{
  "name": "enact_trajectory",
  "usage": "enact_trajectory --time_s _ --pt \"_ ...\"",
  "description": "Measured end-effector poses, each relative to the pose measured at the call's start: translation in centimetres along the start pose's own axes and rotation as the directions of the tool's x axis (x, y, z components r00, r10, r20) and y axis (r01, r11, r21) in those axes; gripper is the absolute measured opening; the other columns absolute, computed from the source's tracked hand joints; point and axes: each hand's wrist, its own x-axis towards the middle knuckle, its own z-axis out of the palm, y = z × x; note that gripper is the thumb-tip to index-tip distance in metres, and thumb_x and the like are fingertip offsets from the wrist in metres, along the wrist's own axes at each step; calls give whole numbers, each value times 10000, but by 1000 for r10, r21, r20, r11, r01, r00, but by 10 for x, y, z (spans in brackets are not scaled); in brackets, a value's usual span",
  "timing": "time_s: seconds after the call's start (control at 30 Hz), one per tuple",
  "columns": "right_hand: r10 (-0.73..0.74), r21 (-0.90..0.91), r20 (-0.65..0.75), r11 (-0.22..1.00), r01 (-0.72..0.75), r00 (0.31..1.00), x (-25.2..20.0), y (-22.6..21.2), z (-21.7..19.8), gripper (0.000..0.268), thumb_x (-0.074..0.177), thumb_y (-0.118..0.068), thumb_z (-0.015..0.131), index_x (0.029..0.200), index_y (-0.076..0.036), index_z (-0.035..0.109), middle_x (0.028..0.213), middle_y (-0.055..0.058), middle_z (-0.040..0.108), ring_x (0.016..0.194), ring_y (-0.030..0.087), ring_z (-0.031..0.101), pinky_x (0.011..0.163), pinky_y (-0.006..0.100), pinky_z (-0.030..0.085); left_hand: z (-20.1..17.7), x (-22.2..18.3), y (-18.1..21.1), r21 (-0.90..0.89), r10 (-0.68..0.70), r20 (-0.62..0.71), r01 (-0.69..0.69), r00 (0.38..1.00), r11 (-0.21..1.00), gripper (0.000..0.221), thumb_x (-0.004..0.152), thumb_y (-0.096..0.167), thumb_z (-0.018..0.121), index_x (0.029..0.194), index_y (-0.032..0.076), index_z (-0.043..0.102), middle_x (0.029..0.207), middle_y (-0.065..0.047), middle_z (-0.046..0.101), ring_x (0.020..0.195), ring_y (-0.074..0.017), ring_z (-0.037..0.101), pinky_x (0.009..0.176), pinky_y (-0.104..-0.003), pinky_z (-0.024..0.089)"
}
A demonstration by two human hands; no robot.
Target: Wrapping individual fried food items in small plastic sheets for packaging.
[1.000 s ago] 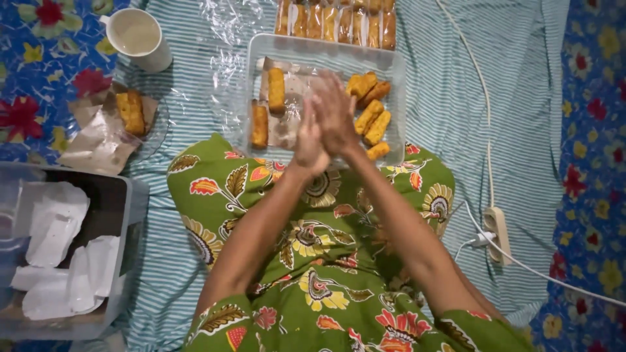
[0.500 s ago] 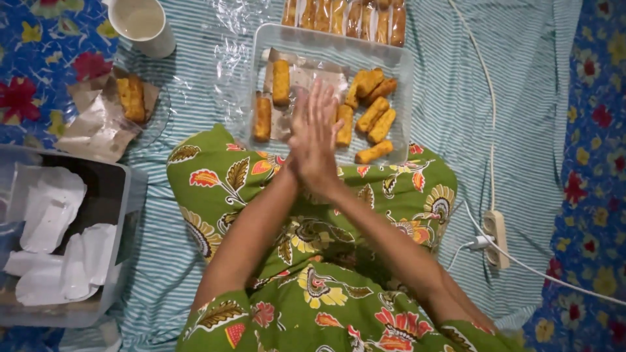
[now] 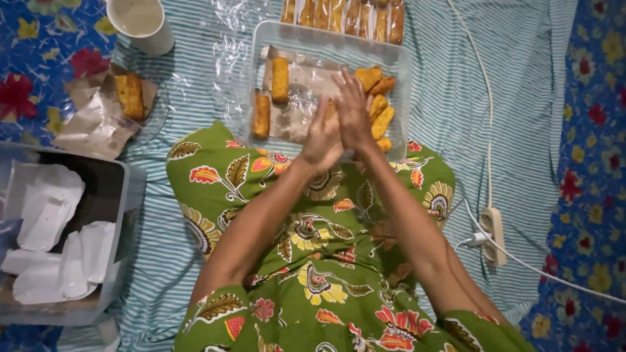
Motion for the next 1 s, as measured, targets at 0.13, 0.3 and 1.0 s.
enact_trajectory --time_s 0.13,0.3,1.0 --pt "60 298 -120 954 -22 991 -10 -15 -15 574 1137 -410 287 1558 -44 423 1612 275 321 1522 440 238 1266 553 84 -29 1 -18 102 -60 -65 67 996 993 966 951 828 343 1659 181 229 1694 -110 237 1539 -322 299 1257 -550 254" --pt "-36 108 -153 993 53 987 -35 -78 8 558 1152 -287 295 1625 -27 156 1672 229 110 1559 404 88 1270 539 1 16 -6 7 96 117 -107 -107 987 990 728 1070 719 335 1614 238 392 1663 12 356 1548 -210 307 1285 -472 230" --pt "229 430 -9 879 -203 973 -14 -90 -49 749 1010 -633 162 1587 -171 281 1709 133 35 1586 325 18 1250 624 57 80 -24 35 407 -23 -57 44 998 912 1066 897 677 446 1627 72 -40 1695 -230 30 1573 -381 101 1254 -579 216"
